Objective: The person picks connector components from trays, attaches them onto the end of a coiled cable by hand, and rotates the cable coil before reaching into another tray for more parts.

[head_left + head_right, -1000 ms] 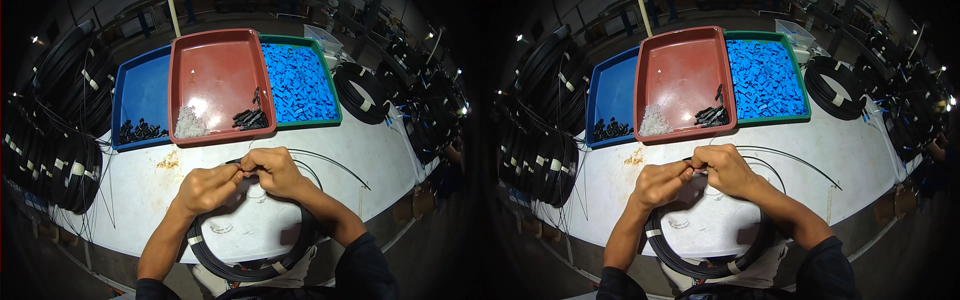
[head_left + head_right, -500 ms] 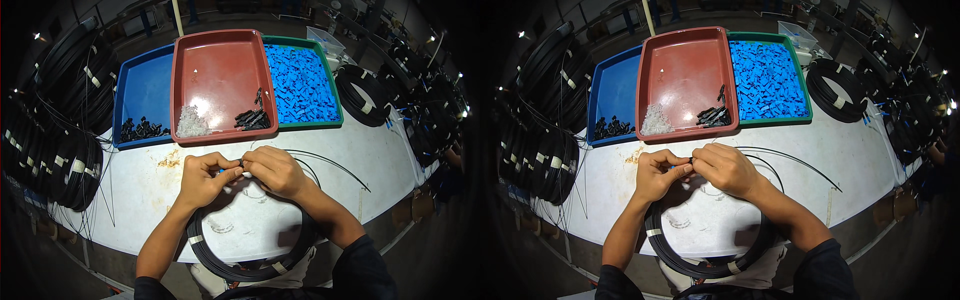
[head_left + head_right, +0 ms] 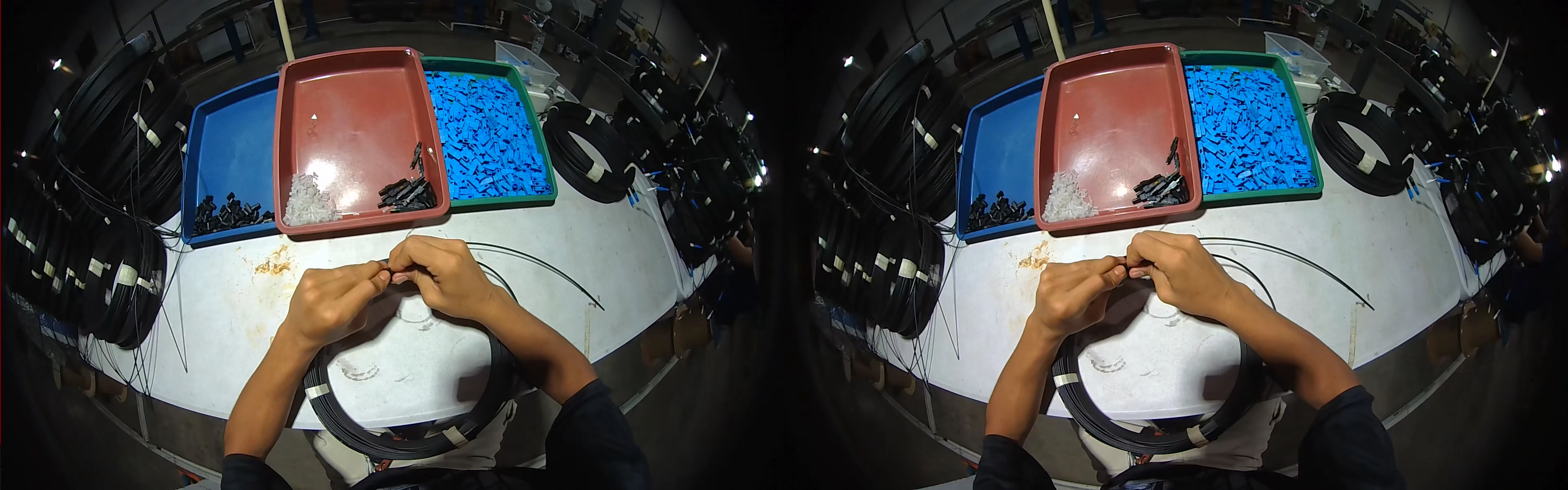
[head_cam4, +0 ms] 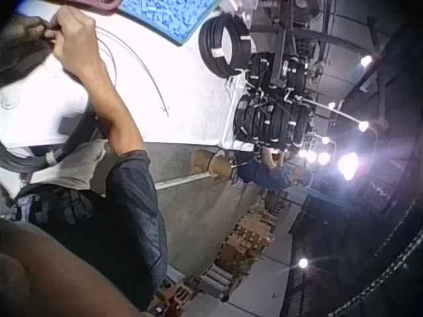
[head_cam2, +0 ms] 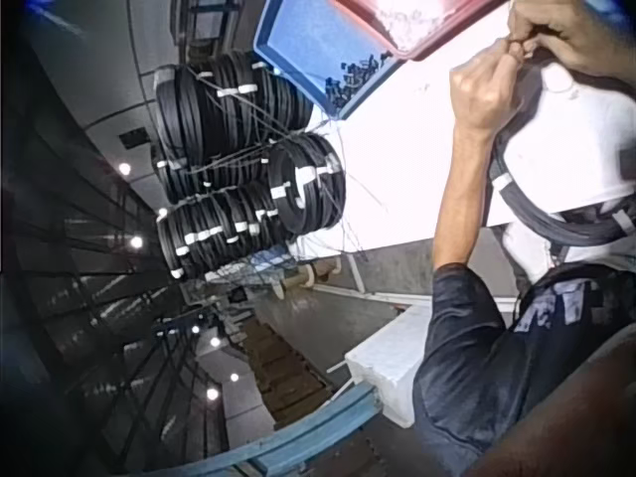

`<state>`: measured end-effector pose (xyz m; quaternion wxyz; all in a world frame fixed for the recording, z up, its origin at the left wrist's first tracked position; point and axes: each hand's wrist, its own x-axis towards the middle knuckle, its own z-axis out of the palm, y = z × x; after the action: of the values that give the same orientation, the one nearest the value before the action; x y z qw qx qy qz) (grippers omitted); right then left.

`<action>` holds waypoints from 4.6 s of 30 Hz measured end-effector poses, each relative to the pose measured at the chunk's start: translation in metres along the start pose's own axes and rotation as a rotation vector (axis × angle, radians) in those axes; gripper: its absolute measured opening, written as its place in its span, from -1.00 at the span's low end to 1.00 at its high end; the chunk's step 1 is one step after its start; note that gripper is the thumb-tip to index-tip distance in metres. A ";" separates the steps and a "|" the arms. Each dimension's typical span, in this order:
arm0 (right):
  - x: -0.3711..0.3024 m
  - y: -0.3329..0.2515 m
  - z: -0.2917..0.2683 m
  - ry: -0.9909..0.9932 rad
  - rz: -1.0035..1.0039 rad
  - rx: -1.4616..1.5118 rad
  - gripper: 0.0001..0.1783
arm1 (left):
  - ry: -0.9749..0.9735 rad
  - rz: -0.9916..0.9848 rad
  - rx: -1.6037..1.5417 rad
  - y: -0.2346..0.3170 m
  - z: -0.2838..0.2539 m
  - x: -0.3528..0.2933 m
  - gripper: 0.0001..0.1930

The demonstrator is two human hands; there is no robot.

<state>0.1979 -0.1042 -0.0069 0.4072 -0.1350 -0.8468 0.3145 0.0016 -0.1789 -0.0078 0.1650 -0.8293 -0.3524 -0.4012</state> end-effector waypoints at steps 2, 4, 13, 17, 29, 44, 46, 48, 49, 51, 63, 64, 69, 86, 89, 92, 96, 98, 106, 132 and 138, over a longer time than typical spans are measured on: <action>-0.001 0.004 0.000 -0.004 -0.120 -0.180 -0.76 | -0.030 -0.203 -0.141 0.003 -0.003 0.001 -0.90; 0.000 0.002 0.002 0.013 -0.206 -0.273 -0.76 | 0.001 -0.257 -0.212 0.003 -0.001 0.001 -0.89; 0.002 -0.002 -0.003 0.037 -0.358 -0.365 -0.81 | 0.040 -0.794 -0.664 0.008 0.004 0.000 -0.90; -0.001 -0.001 -0.003 0.016 -0.103 -0.077 -0.80 | -0.009 0.001 -0.013 0.005 -0.003 0.003 -0.92; 0.001 0.000 0.000 0.020 -0.208 -0.203 -0.81 | 0.001 -0.239 -0.206 0.001 -0.003 -0.003 -0.86; 0.003 0.004 -0.005 -0.029 0.140 0.190 -0.85 | -0.025 0.274 0.170 0.001 -0.001 0.004 -0.94; 0.001 0.003 -0.003 -0.025 0.157 0.229 -0.87 | 0.018 0.234 0.132 0.001 -0.002 0.005 -0.94; 0.001 0.000 -0.002 0.005 0.064 0.097 -0.87 | 0.036 0.102 0.022 0.002 -0.001 0.001 -0.94; 0.001 0.001 -0.001 0.003 0.062 0.097 -0.87 | 0.032 -0.062 -0.080 0.002 -0.001 -0.001 -0.92; -0.001 0.006 0.000 0.025 -0.230 -0.248 -0.83 | 0.060 -0.360 -0.284 0.001 0.004 -0.006 -0.85; 0.002 0.000 -0.003 -0.044 0.077 0.060 -0.83 | -0.041 -0.020 -0.013 0.007 0.003 0.000 -0.96; 0.001 0.001 -0.004 -0.043 0.078 0.059 -0.83 | -0.015 0.114 0.094 0.007 0.000 0.003 -0.96; 0.000 0.000 -0.002 -0.043 0.066 0.128 -0.86 | 0.001 0.066 0.015 0.003 -0.006 0.002 -0.92; 0.001 0.002 -0.003 -0.002 -0.028 0.014 -0.78 | -0.129 0.167 0.124 0.008 -0.010 0.006 -0.91; 0.001 0.007 0.000 -0.012 0.049 0.182 -0.81 | -0.072 0.182 0.122 0.001 -0.010 0.004 -0.94; -0.001 0.000 0.001 -0.009 -0.029 0.027 -0.80 | -0.051 0.077 0.016 -0.002 -0.009 -0.001 -0.92; 0.002 -0.001 -0.002 0.010 -0.390 -0.334 -0.82 | 0.007 -0.360 -0.298 0.007 -0.007 0.000 -0.91; 0.002 -0.001 -0.004 0.043 -0.471 -0.357 -0.80 | -0.042 -1.000 -0.884 0.013 -0.010 0.005 -0.94; -0.001 -0.005 -0.003 0.028 -0.156 -0.152 -0.78 | -0.028 0.175 0.097 0.006 -0.006 0.008 -0.93; -0.001 -0.003 0.000 0.004 0.159 0.234 -0.80 | 0.013 0.339 0.165 -0.002 -0.010 0.011 -0.91; -0.003 -0.001 0.003 0.046 -0.128 -0.186 -0.78 | -0.031 -0.039 -0.082 -0.001 -0.005 0.003 -0.92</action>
<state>0.1975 -0.1076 -0.0097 0.4313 -0.1253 -0.8697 0.2047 -0.0005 -0.1801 -0.0019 0.1174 -0.8344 -0.3542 -0.4057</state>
